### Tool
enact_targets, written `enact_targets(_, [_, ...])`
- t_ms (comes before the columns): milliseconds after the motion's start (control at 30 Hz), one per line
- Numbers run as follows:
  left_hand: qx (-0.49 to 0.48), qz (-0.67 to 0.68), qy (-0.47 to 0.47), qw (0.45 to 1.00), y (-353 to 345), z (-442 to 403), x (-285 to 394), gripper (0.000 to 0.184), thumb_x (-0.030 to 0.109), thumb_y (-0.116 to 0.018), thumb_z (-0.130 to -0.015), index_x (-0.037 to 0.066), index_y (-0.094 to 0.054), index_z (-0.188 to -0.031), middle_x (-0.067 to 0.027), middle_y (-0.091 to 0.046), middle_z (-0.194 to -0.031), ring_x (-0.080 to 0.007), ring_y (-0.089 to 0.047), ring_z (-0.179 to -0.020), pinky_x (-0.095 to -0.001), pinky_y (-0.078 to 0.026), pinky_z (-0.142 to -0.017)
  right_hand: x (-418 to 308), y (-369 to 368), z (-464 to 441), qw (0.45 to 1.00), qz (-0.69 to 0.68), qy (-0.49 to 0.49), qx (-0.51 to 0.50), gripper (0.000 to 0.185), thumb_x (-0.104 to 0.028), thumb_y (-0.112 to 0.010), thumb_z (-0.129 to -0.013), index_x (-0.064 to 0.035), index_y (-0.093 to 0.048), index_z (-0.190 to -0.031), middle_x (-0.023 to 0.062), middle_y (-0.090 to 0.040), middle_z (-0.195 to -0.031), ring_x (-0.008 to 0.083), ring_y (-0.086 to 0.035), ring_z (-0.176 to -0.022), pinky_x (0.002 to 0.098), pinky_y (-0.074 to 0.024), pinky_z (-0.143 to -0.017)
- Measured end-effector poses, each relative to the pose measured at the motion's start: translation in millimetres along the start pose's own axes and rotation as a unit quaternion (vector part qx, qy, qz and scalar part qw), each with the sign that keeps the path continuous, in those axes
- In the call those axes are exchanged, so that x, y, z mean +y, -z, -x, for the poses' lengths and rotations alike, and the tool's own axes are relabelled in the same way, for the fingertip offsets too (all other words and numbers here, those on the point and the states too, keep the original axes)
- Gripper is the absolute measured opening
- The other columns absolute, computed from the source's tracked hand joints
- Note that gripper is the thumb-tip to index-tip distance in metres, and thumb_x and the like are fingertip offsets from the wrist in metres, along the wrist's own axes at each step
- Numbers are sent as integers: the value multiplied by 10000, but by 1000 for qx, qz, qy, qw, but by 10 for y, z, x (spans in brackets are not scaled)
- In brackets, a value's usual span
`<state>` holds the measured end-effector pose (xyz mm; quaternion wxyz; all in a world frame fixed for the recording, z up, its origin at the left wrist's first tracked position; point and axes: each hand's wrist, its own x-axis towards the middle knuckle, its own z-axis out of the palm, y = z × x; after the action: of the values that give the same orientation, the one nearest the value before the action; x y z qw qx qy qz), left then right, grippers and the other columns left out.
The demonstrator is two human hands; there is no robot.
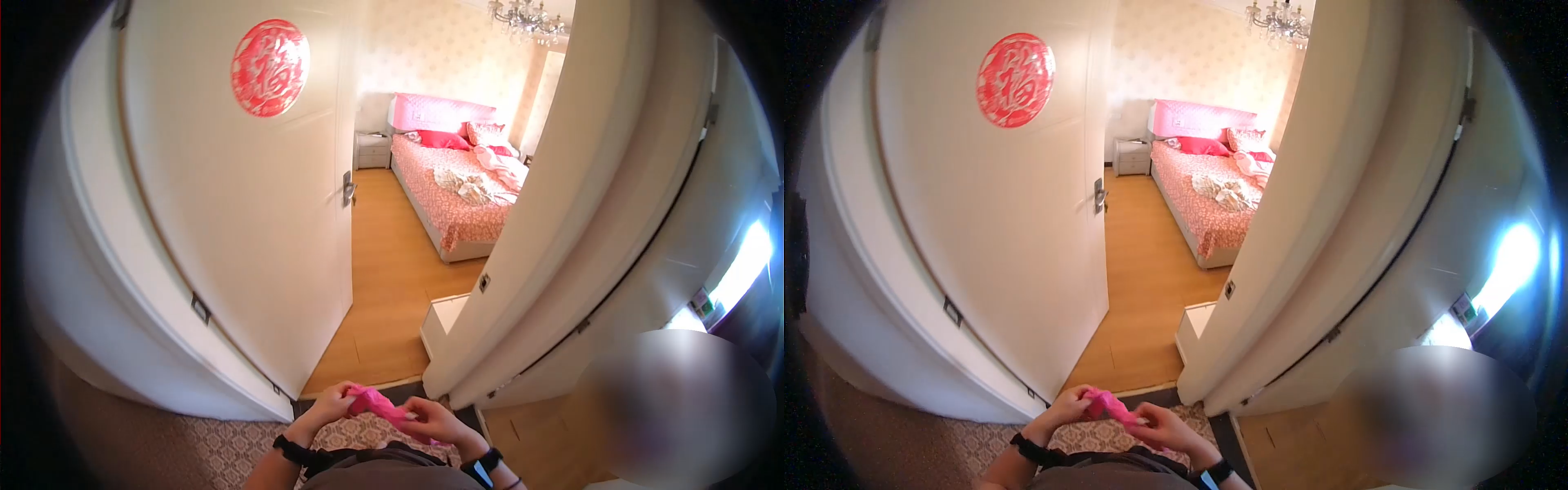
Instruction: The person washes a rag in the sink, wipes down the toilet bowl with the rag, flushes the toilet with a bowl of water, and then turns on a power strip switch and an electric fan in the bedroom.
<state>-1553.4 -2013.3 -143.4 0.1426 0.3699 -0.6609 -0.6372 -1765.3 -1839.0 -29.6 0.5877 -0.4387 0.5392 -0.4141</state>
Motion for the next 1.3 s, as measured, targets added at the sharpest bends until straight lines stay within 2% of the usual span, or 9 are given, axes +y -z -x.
enact_targets(133, [-177, 387, 71, 902, 116, -766, 829, 520, 459, -398, -998, 42, -502, -1290, -124, -606, -1168, -209, -607, -1062, -405, -512, -907, -618, 319, -1232, 971, 6, 129, -199, 264, -194, -624, -935, -32, -571, -1136, 26, -615, -979, 101, -566, -908, 245, -453, -797])
enact_targets(233, [-233, 428, 49, 872, 167, -1241, 1834, 630, 469, -315, -987, -48, -439, -1327, -214, -472, -1364, -313, -479, -1255, -422, -404, -1053, -729, 701, -2267, 948, 38, 145, -281, 270, -231, -587, -957, -28, -589, -1134, 23, -606, -1041, 106, -536, -1010, 262, -420, -893])
enact_targets(300, [-214, 389, 63, 894, 322, -1808, 1981, 711, 503, -254, -959, -78, -410, -1337, -270, -410, -1405, -371, -445, -1282, -441, -365, -1083, -1109, 1075, -2687, 951, -26, 34, -306, 299, -245, -535, -985, -29, -590, -1184, 23, -598, -1114, 110, -511, -1082, 277, -395, -949])
enact_targets(433, [-244, 421, 47, 873, 753, -3079, 1726, 718, 502, -290, -956, -84, -388, -1360, -255, -400, -1422, -365, -441, -1291, -435, -372, -1084, -721, 1953, -3870, 936, 6, 108, -336, 385, -267, -511, -999, -47, -526, -1315, 49, -555, -1253, 138, -482, -1176, 282, -374, -1008])
enact_targets(667, [-304, 509, 34, 804, 1184, -5622, 2282, 814, 530, -419, -900, -103, -309, -1401, -215, -377, -1452, -342, -435, -1304, -435, -397, -1064, -773, 3878, -5082, 951, -287, -54, -101, 403, -298, -499, -1002, -37, -511, -1309, 64, -576, -1243, 168, -554, -1133, 320, -448, -972])
enact_targets(800, [-340, 482, -41, 806, 1045, -6814, 2829, 815, 615, -457, -873, -23, -391, -1376, -193, -410, -1428, -354, -435, -1301, -473, -402, -1041, -896, 4783, -5497, 976, -218, 8, 19, 567, -465, -543, -952, -96, -454, -1374, 41, -573, -1268, 150, -551, -1139, 313, -470, -921])
enact_targets(1000, [-389, 515, -40, 763, 489, -8633, 3126, 717, 595, -458, -892, 30, -464, -1333, -176, -429, -1412, -355, -407, -1315, -500, -348, -1088, -1274, 5829, -6501, 921, -347, 129, 122, 583, -434, -570, -947, -148, -389, -1423, 33, -540, -1294, 158, -501, -1201, 303, -448, -936])
enact_targets(1067, [-286, 491, -37, 822, 363, -9240, 3158, 635, 535, -463, -921, 43, -473, -1324, -164, -445, -1396, -347, -420, -1297, -490, -334, -1100, -1306, 6268, -6911, 874, -407, 178, 196, 569, -417, -581, -945, -150, -405, -1416, 36, -537, -1294, 157, -485, -1218, 303, -441, -946])
enact_targets(1300, [-401, 364, 93, 836, -163, -10585, 3654, 514, 443, -365, -1000, 26, -480, -1278, -181, -503, -1315, -324, -493, -1220, -487, -366, -1076, -999, 7801, -7154, 921, -276, 140, 235, 440, -323, -610, -942, -104, -511, -1310, 61, -583, -1215, 147, -598, -1034, 290, -528, -813])
